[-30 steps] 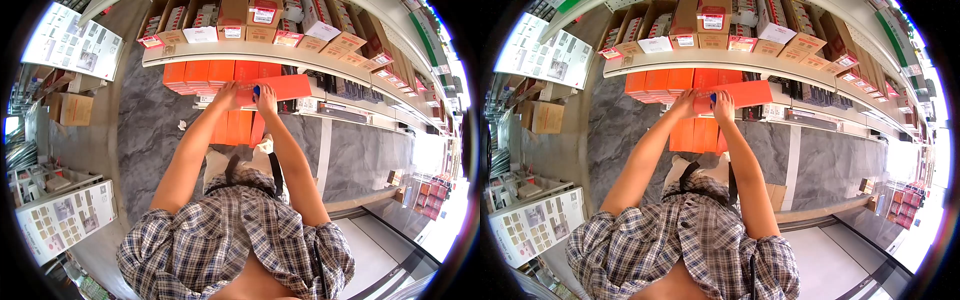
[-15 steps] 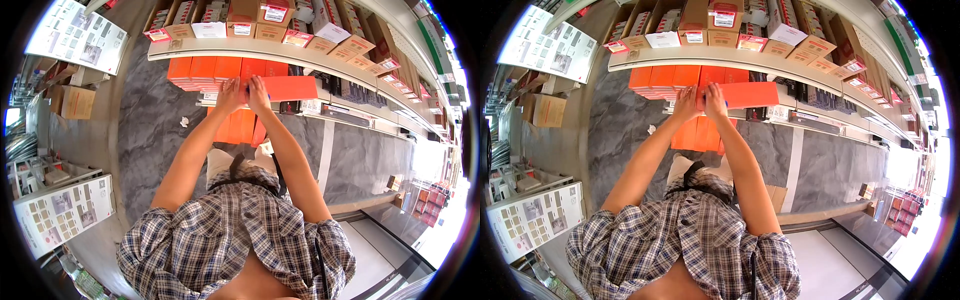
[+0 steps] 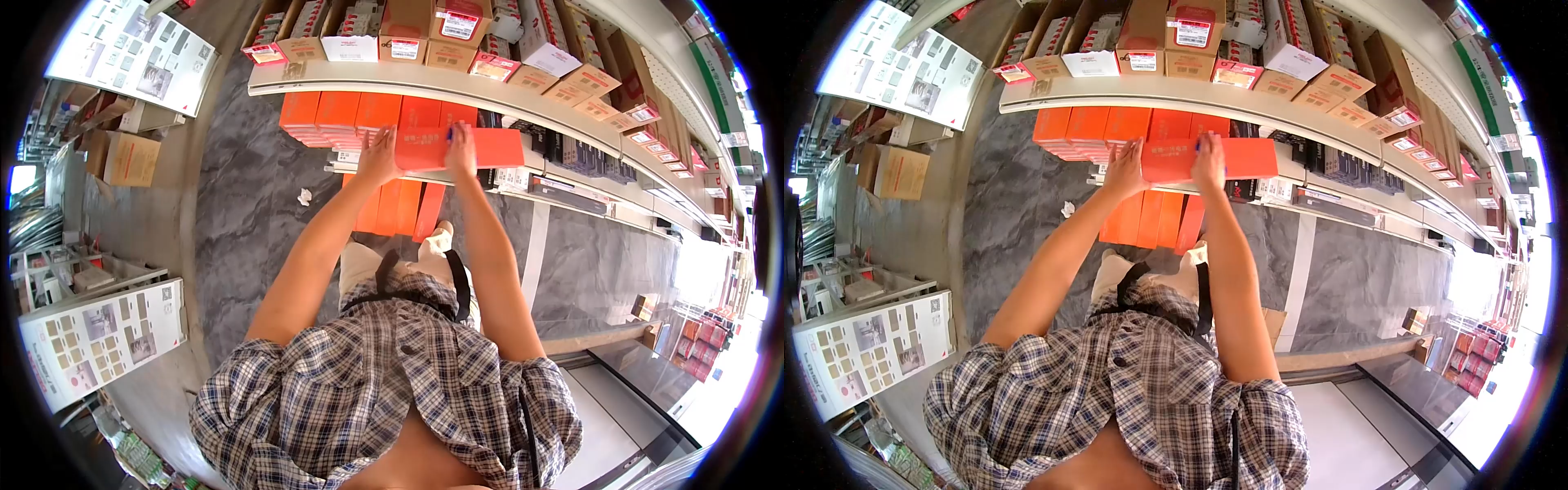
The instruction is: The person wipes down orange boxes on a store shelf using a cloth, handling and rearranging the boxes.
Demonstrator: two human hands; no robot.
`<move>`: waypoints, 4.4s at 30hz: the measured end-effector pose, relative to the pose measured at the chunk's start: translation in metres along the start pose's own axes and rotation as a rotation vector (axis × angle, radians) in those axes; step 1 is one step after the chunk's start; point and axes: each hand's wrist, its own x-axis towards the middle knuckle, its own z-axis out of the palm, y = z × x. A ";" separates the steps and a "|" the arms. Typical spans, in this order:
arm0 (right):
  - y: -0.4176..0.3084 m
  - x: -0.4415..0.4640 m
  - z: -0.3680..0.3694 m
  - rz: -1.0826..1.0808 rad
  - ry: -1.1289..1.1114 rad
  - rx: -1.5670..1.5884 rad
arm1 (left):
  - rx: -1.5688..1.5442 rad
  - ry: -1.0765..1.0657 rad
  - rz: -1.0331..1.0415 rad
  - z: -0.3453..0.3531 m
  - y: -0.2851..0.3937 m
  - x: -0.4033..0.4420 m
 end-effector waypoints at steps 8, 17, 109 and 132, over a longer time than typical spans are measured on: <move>-0.098 -0.006 0.004 -0.293 -0.126 0.439 | -0.190 0.285 -0.027 0.043 -0.015 -0.003; 0.001 0.006 -0.014 0.019 -0.089 0.342 | -0.181 0.101 -0.047 0.020 -0.006 -0.006; -0.106 -0.011 -0.013 -0.027 0.100 0.459 | 0.215 -0.050 0.449 -0.058 -0.070 0.027; -0.052 0.012 -0.035 0.417 -0.091 0.894 | 0.180 -0.034 0.443 -0.056 -0.069 0.031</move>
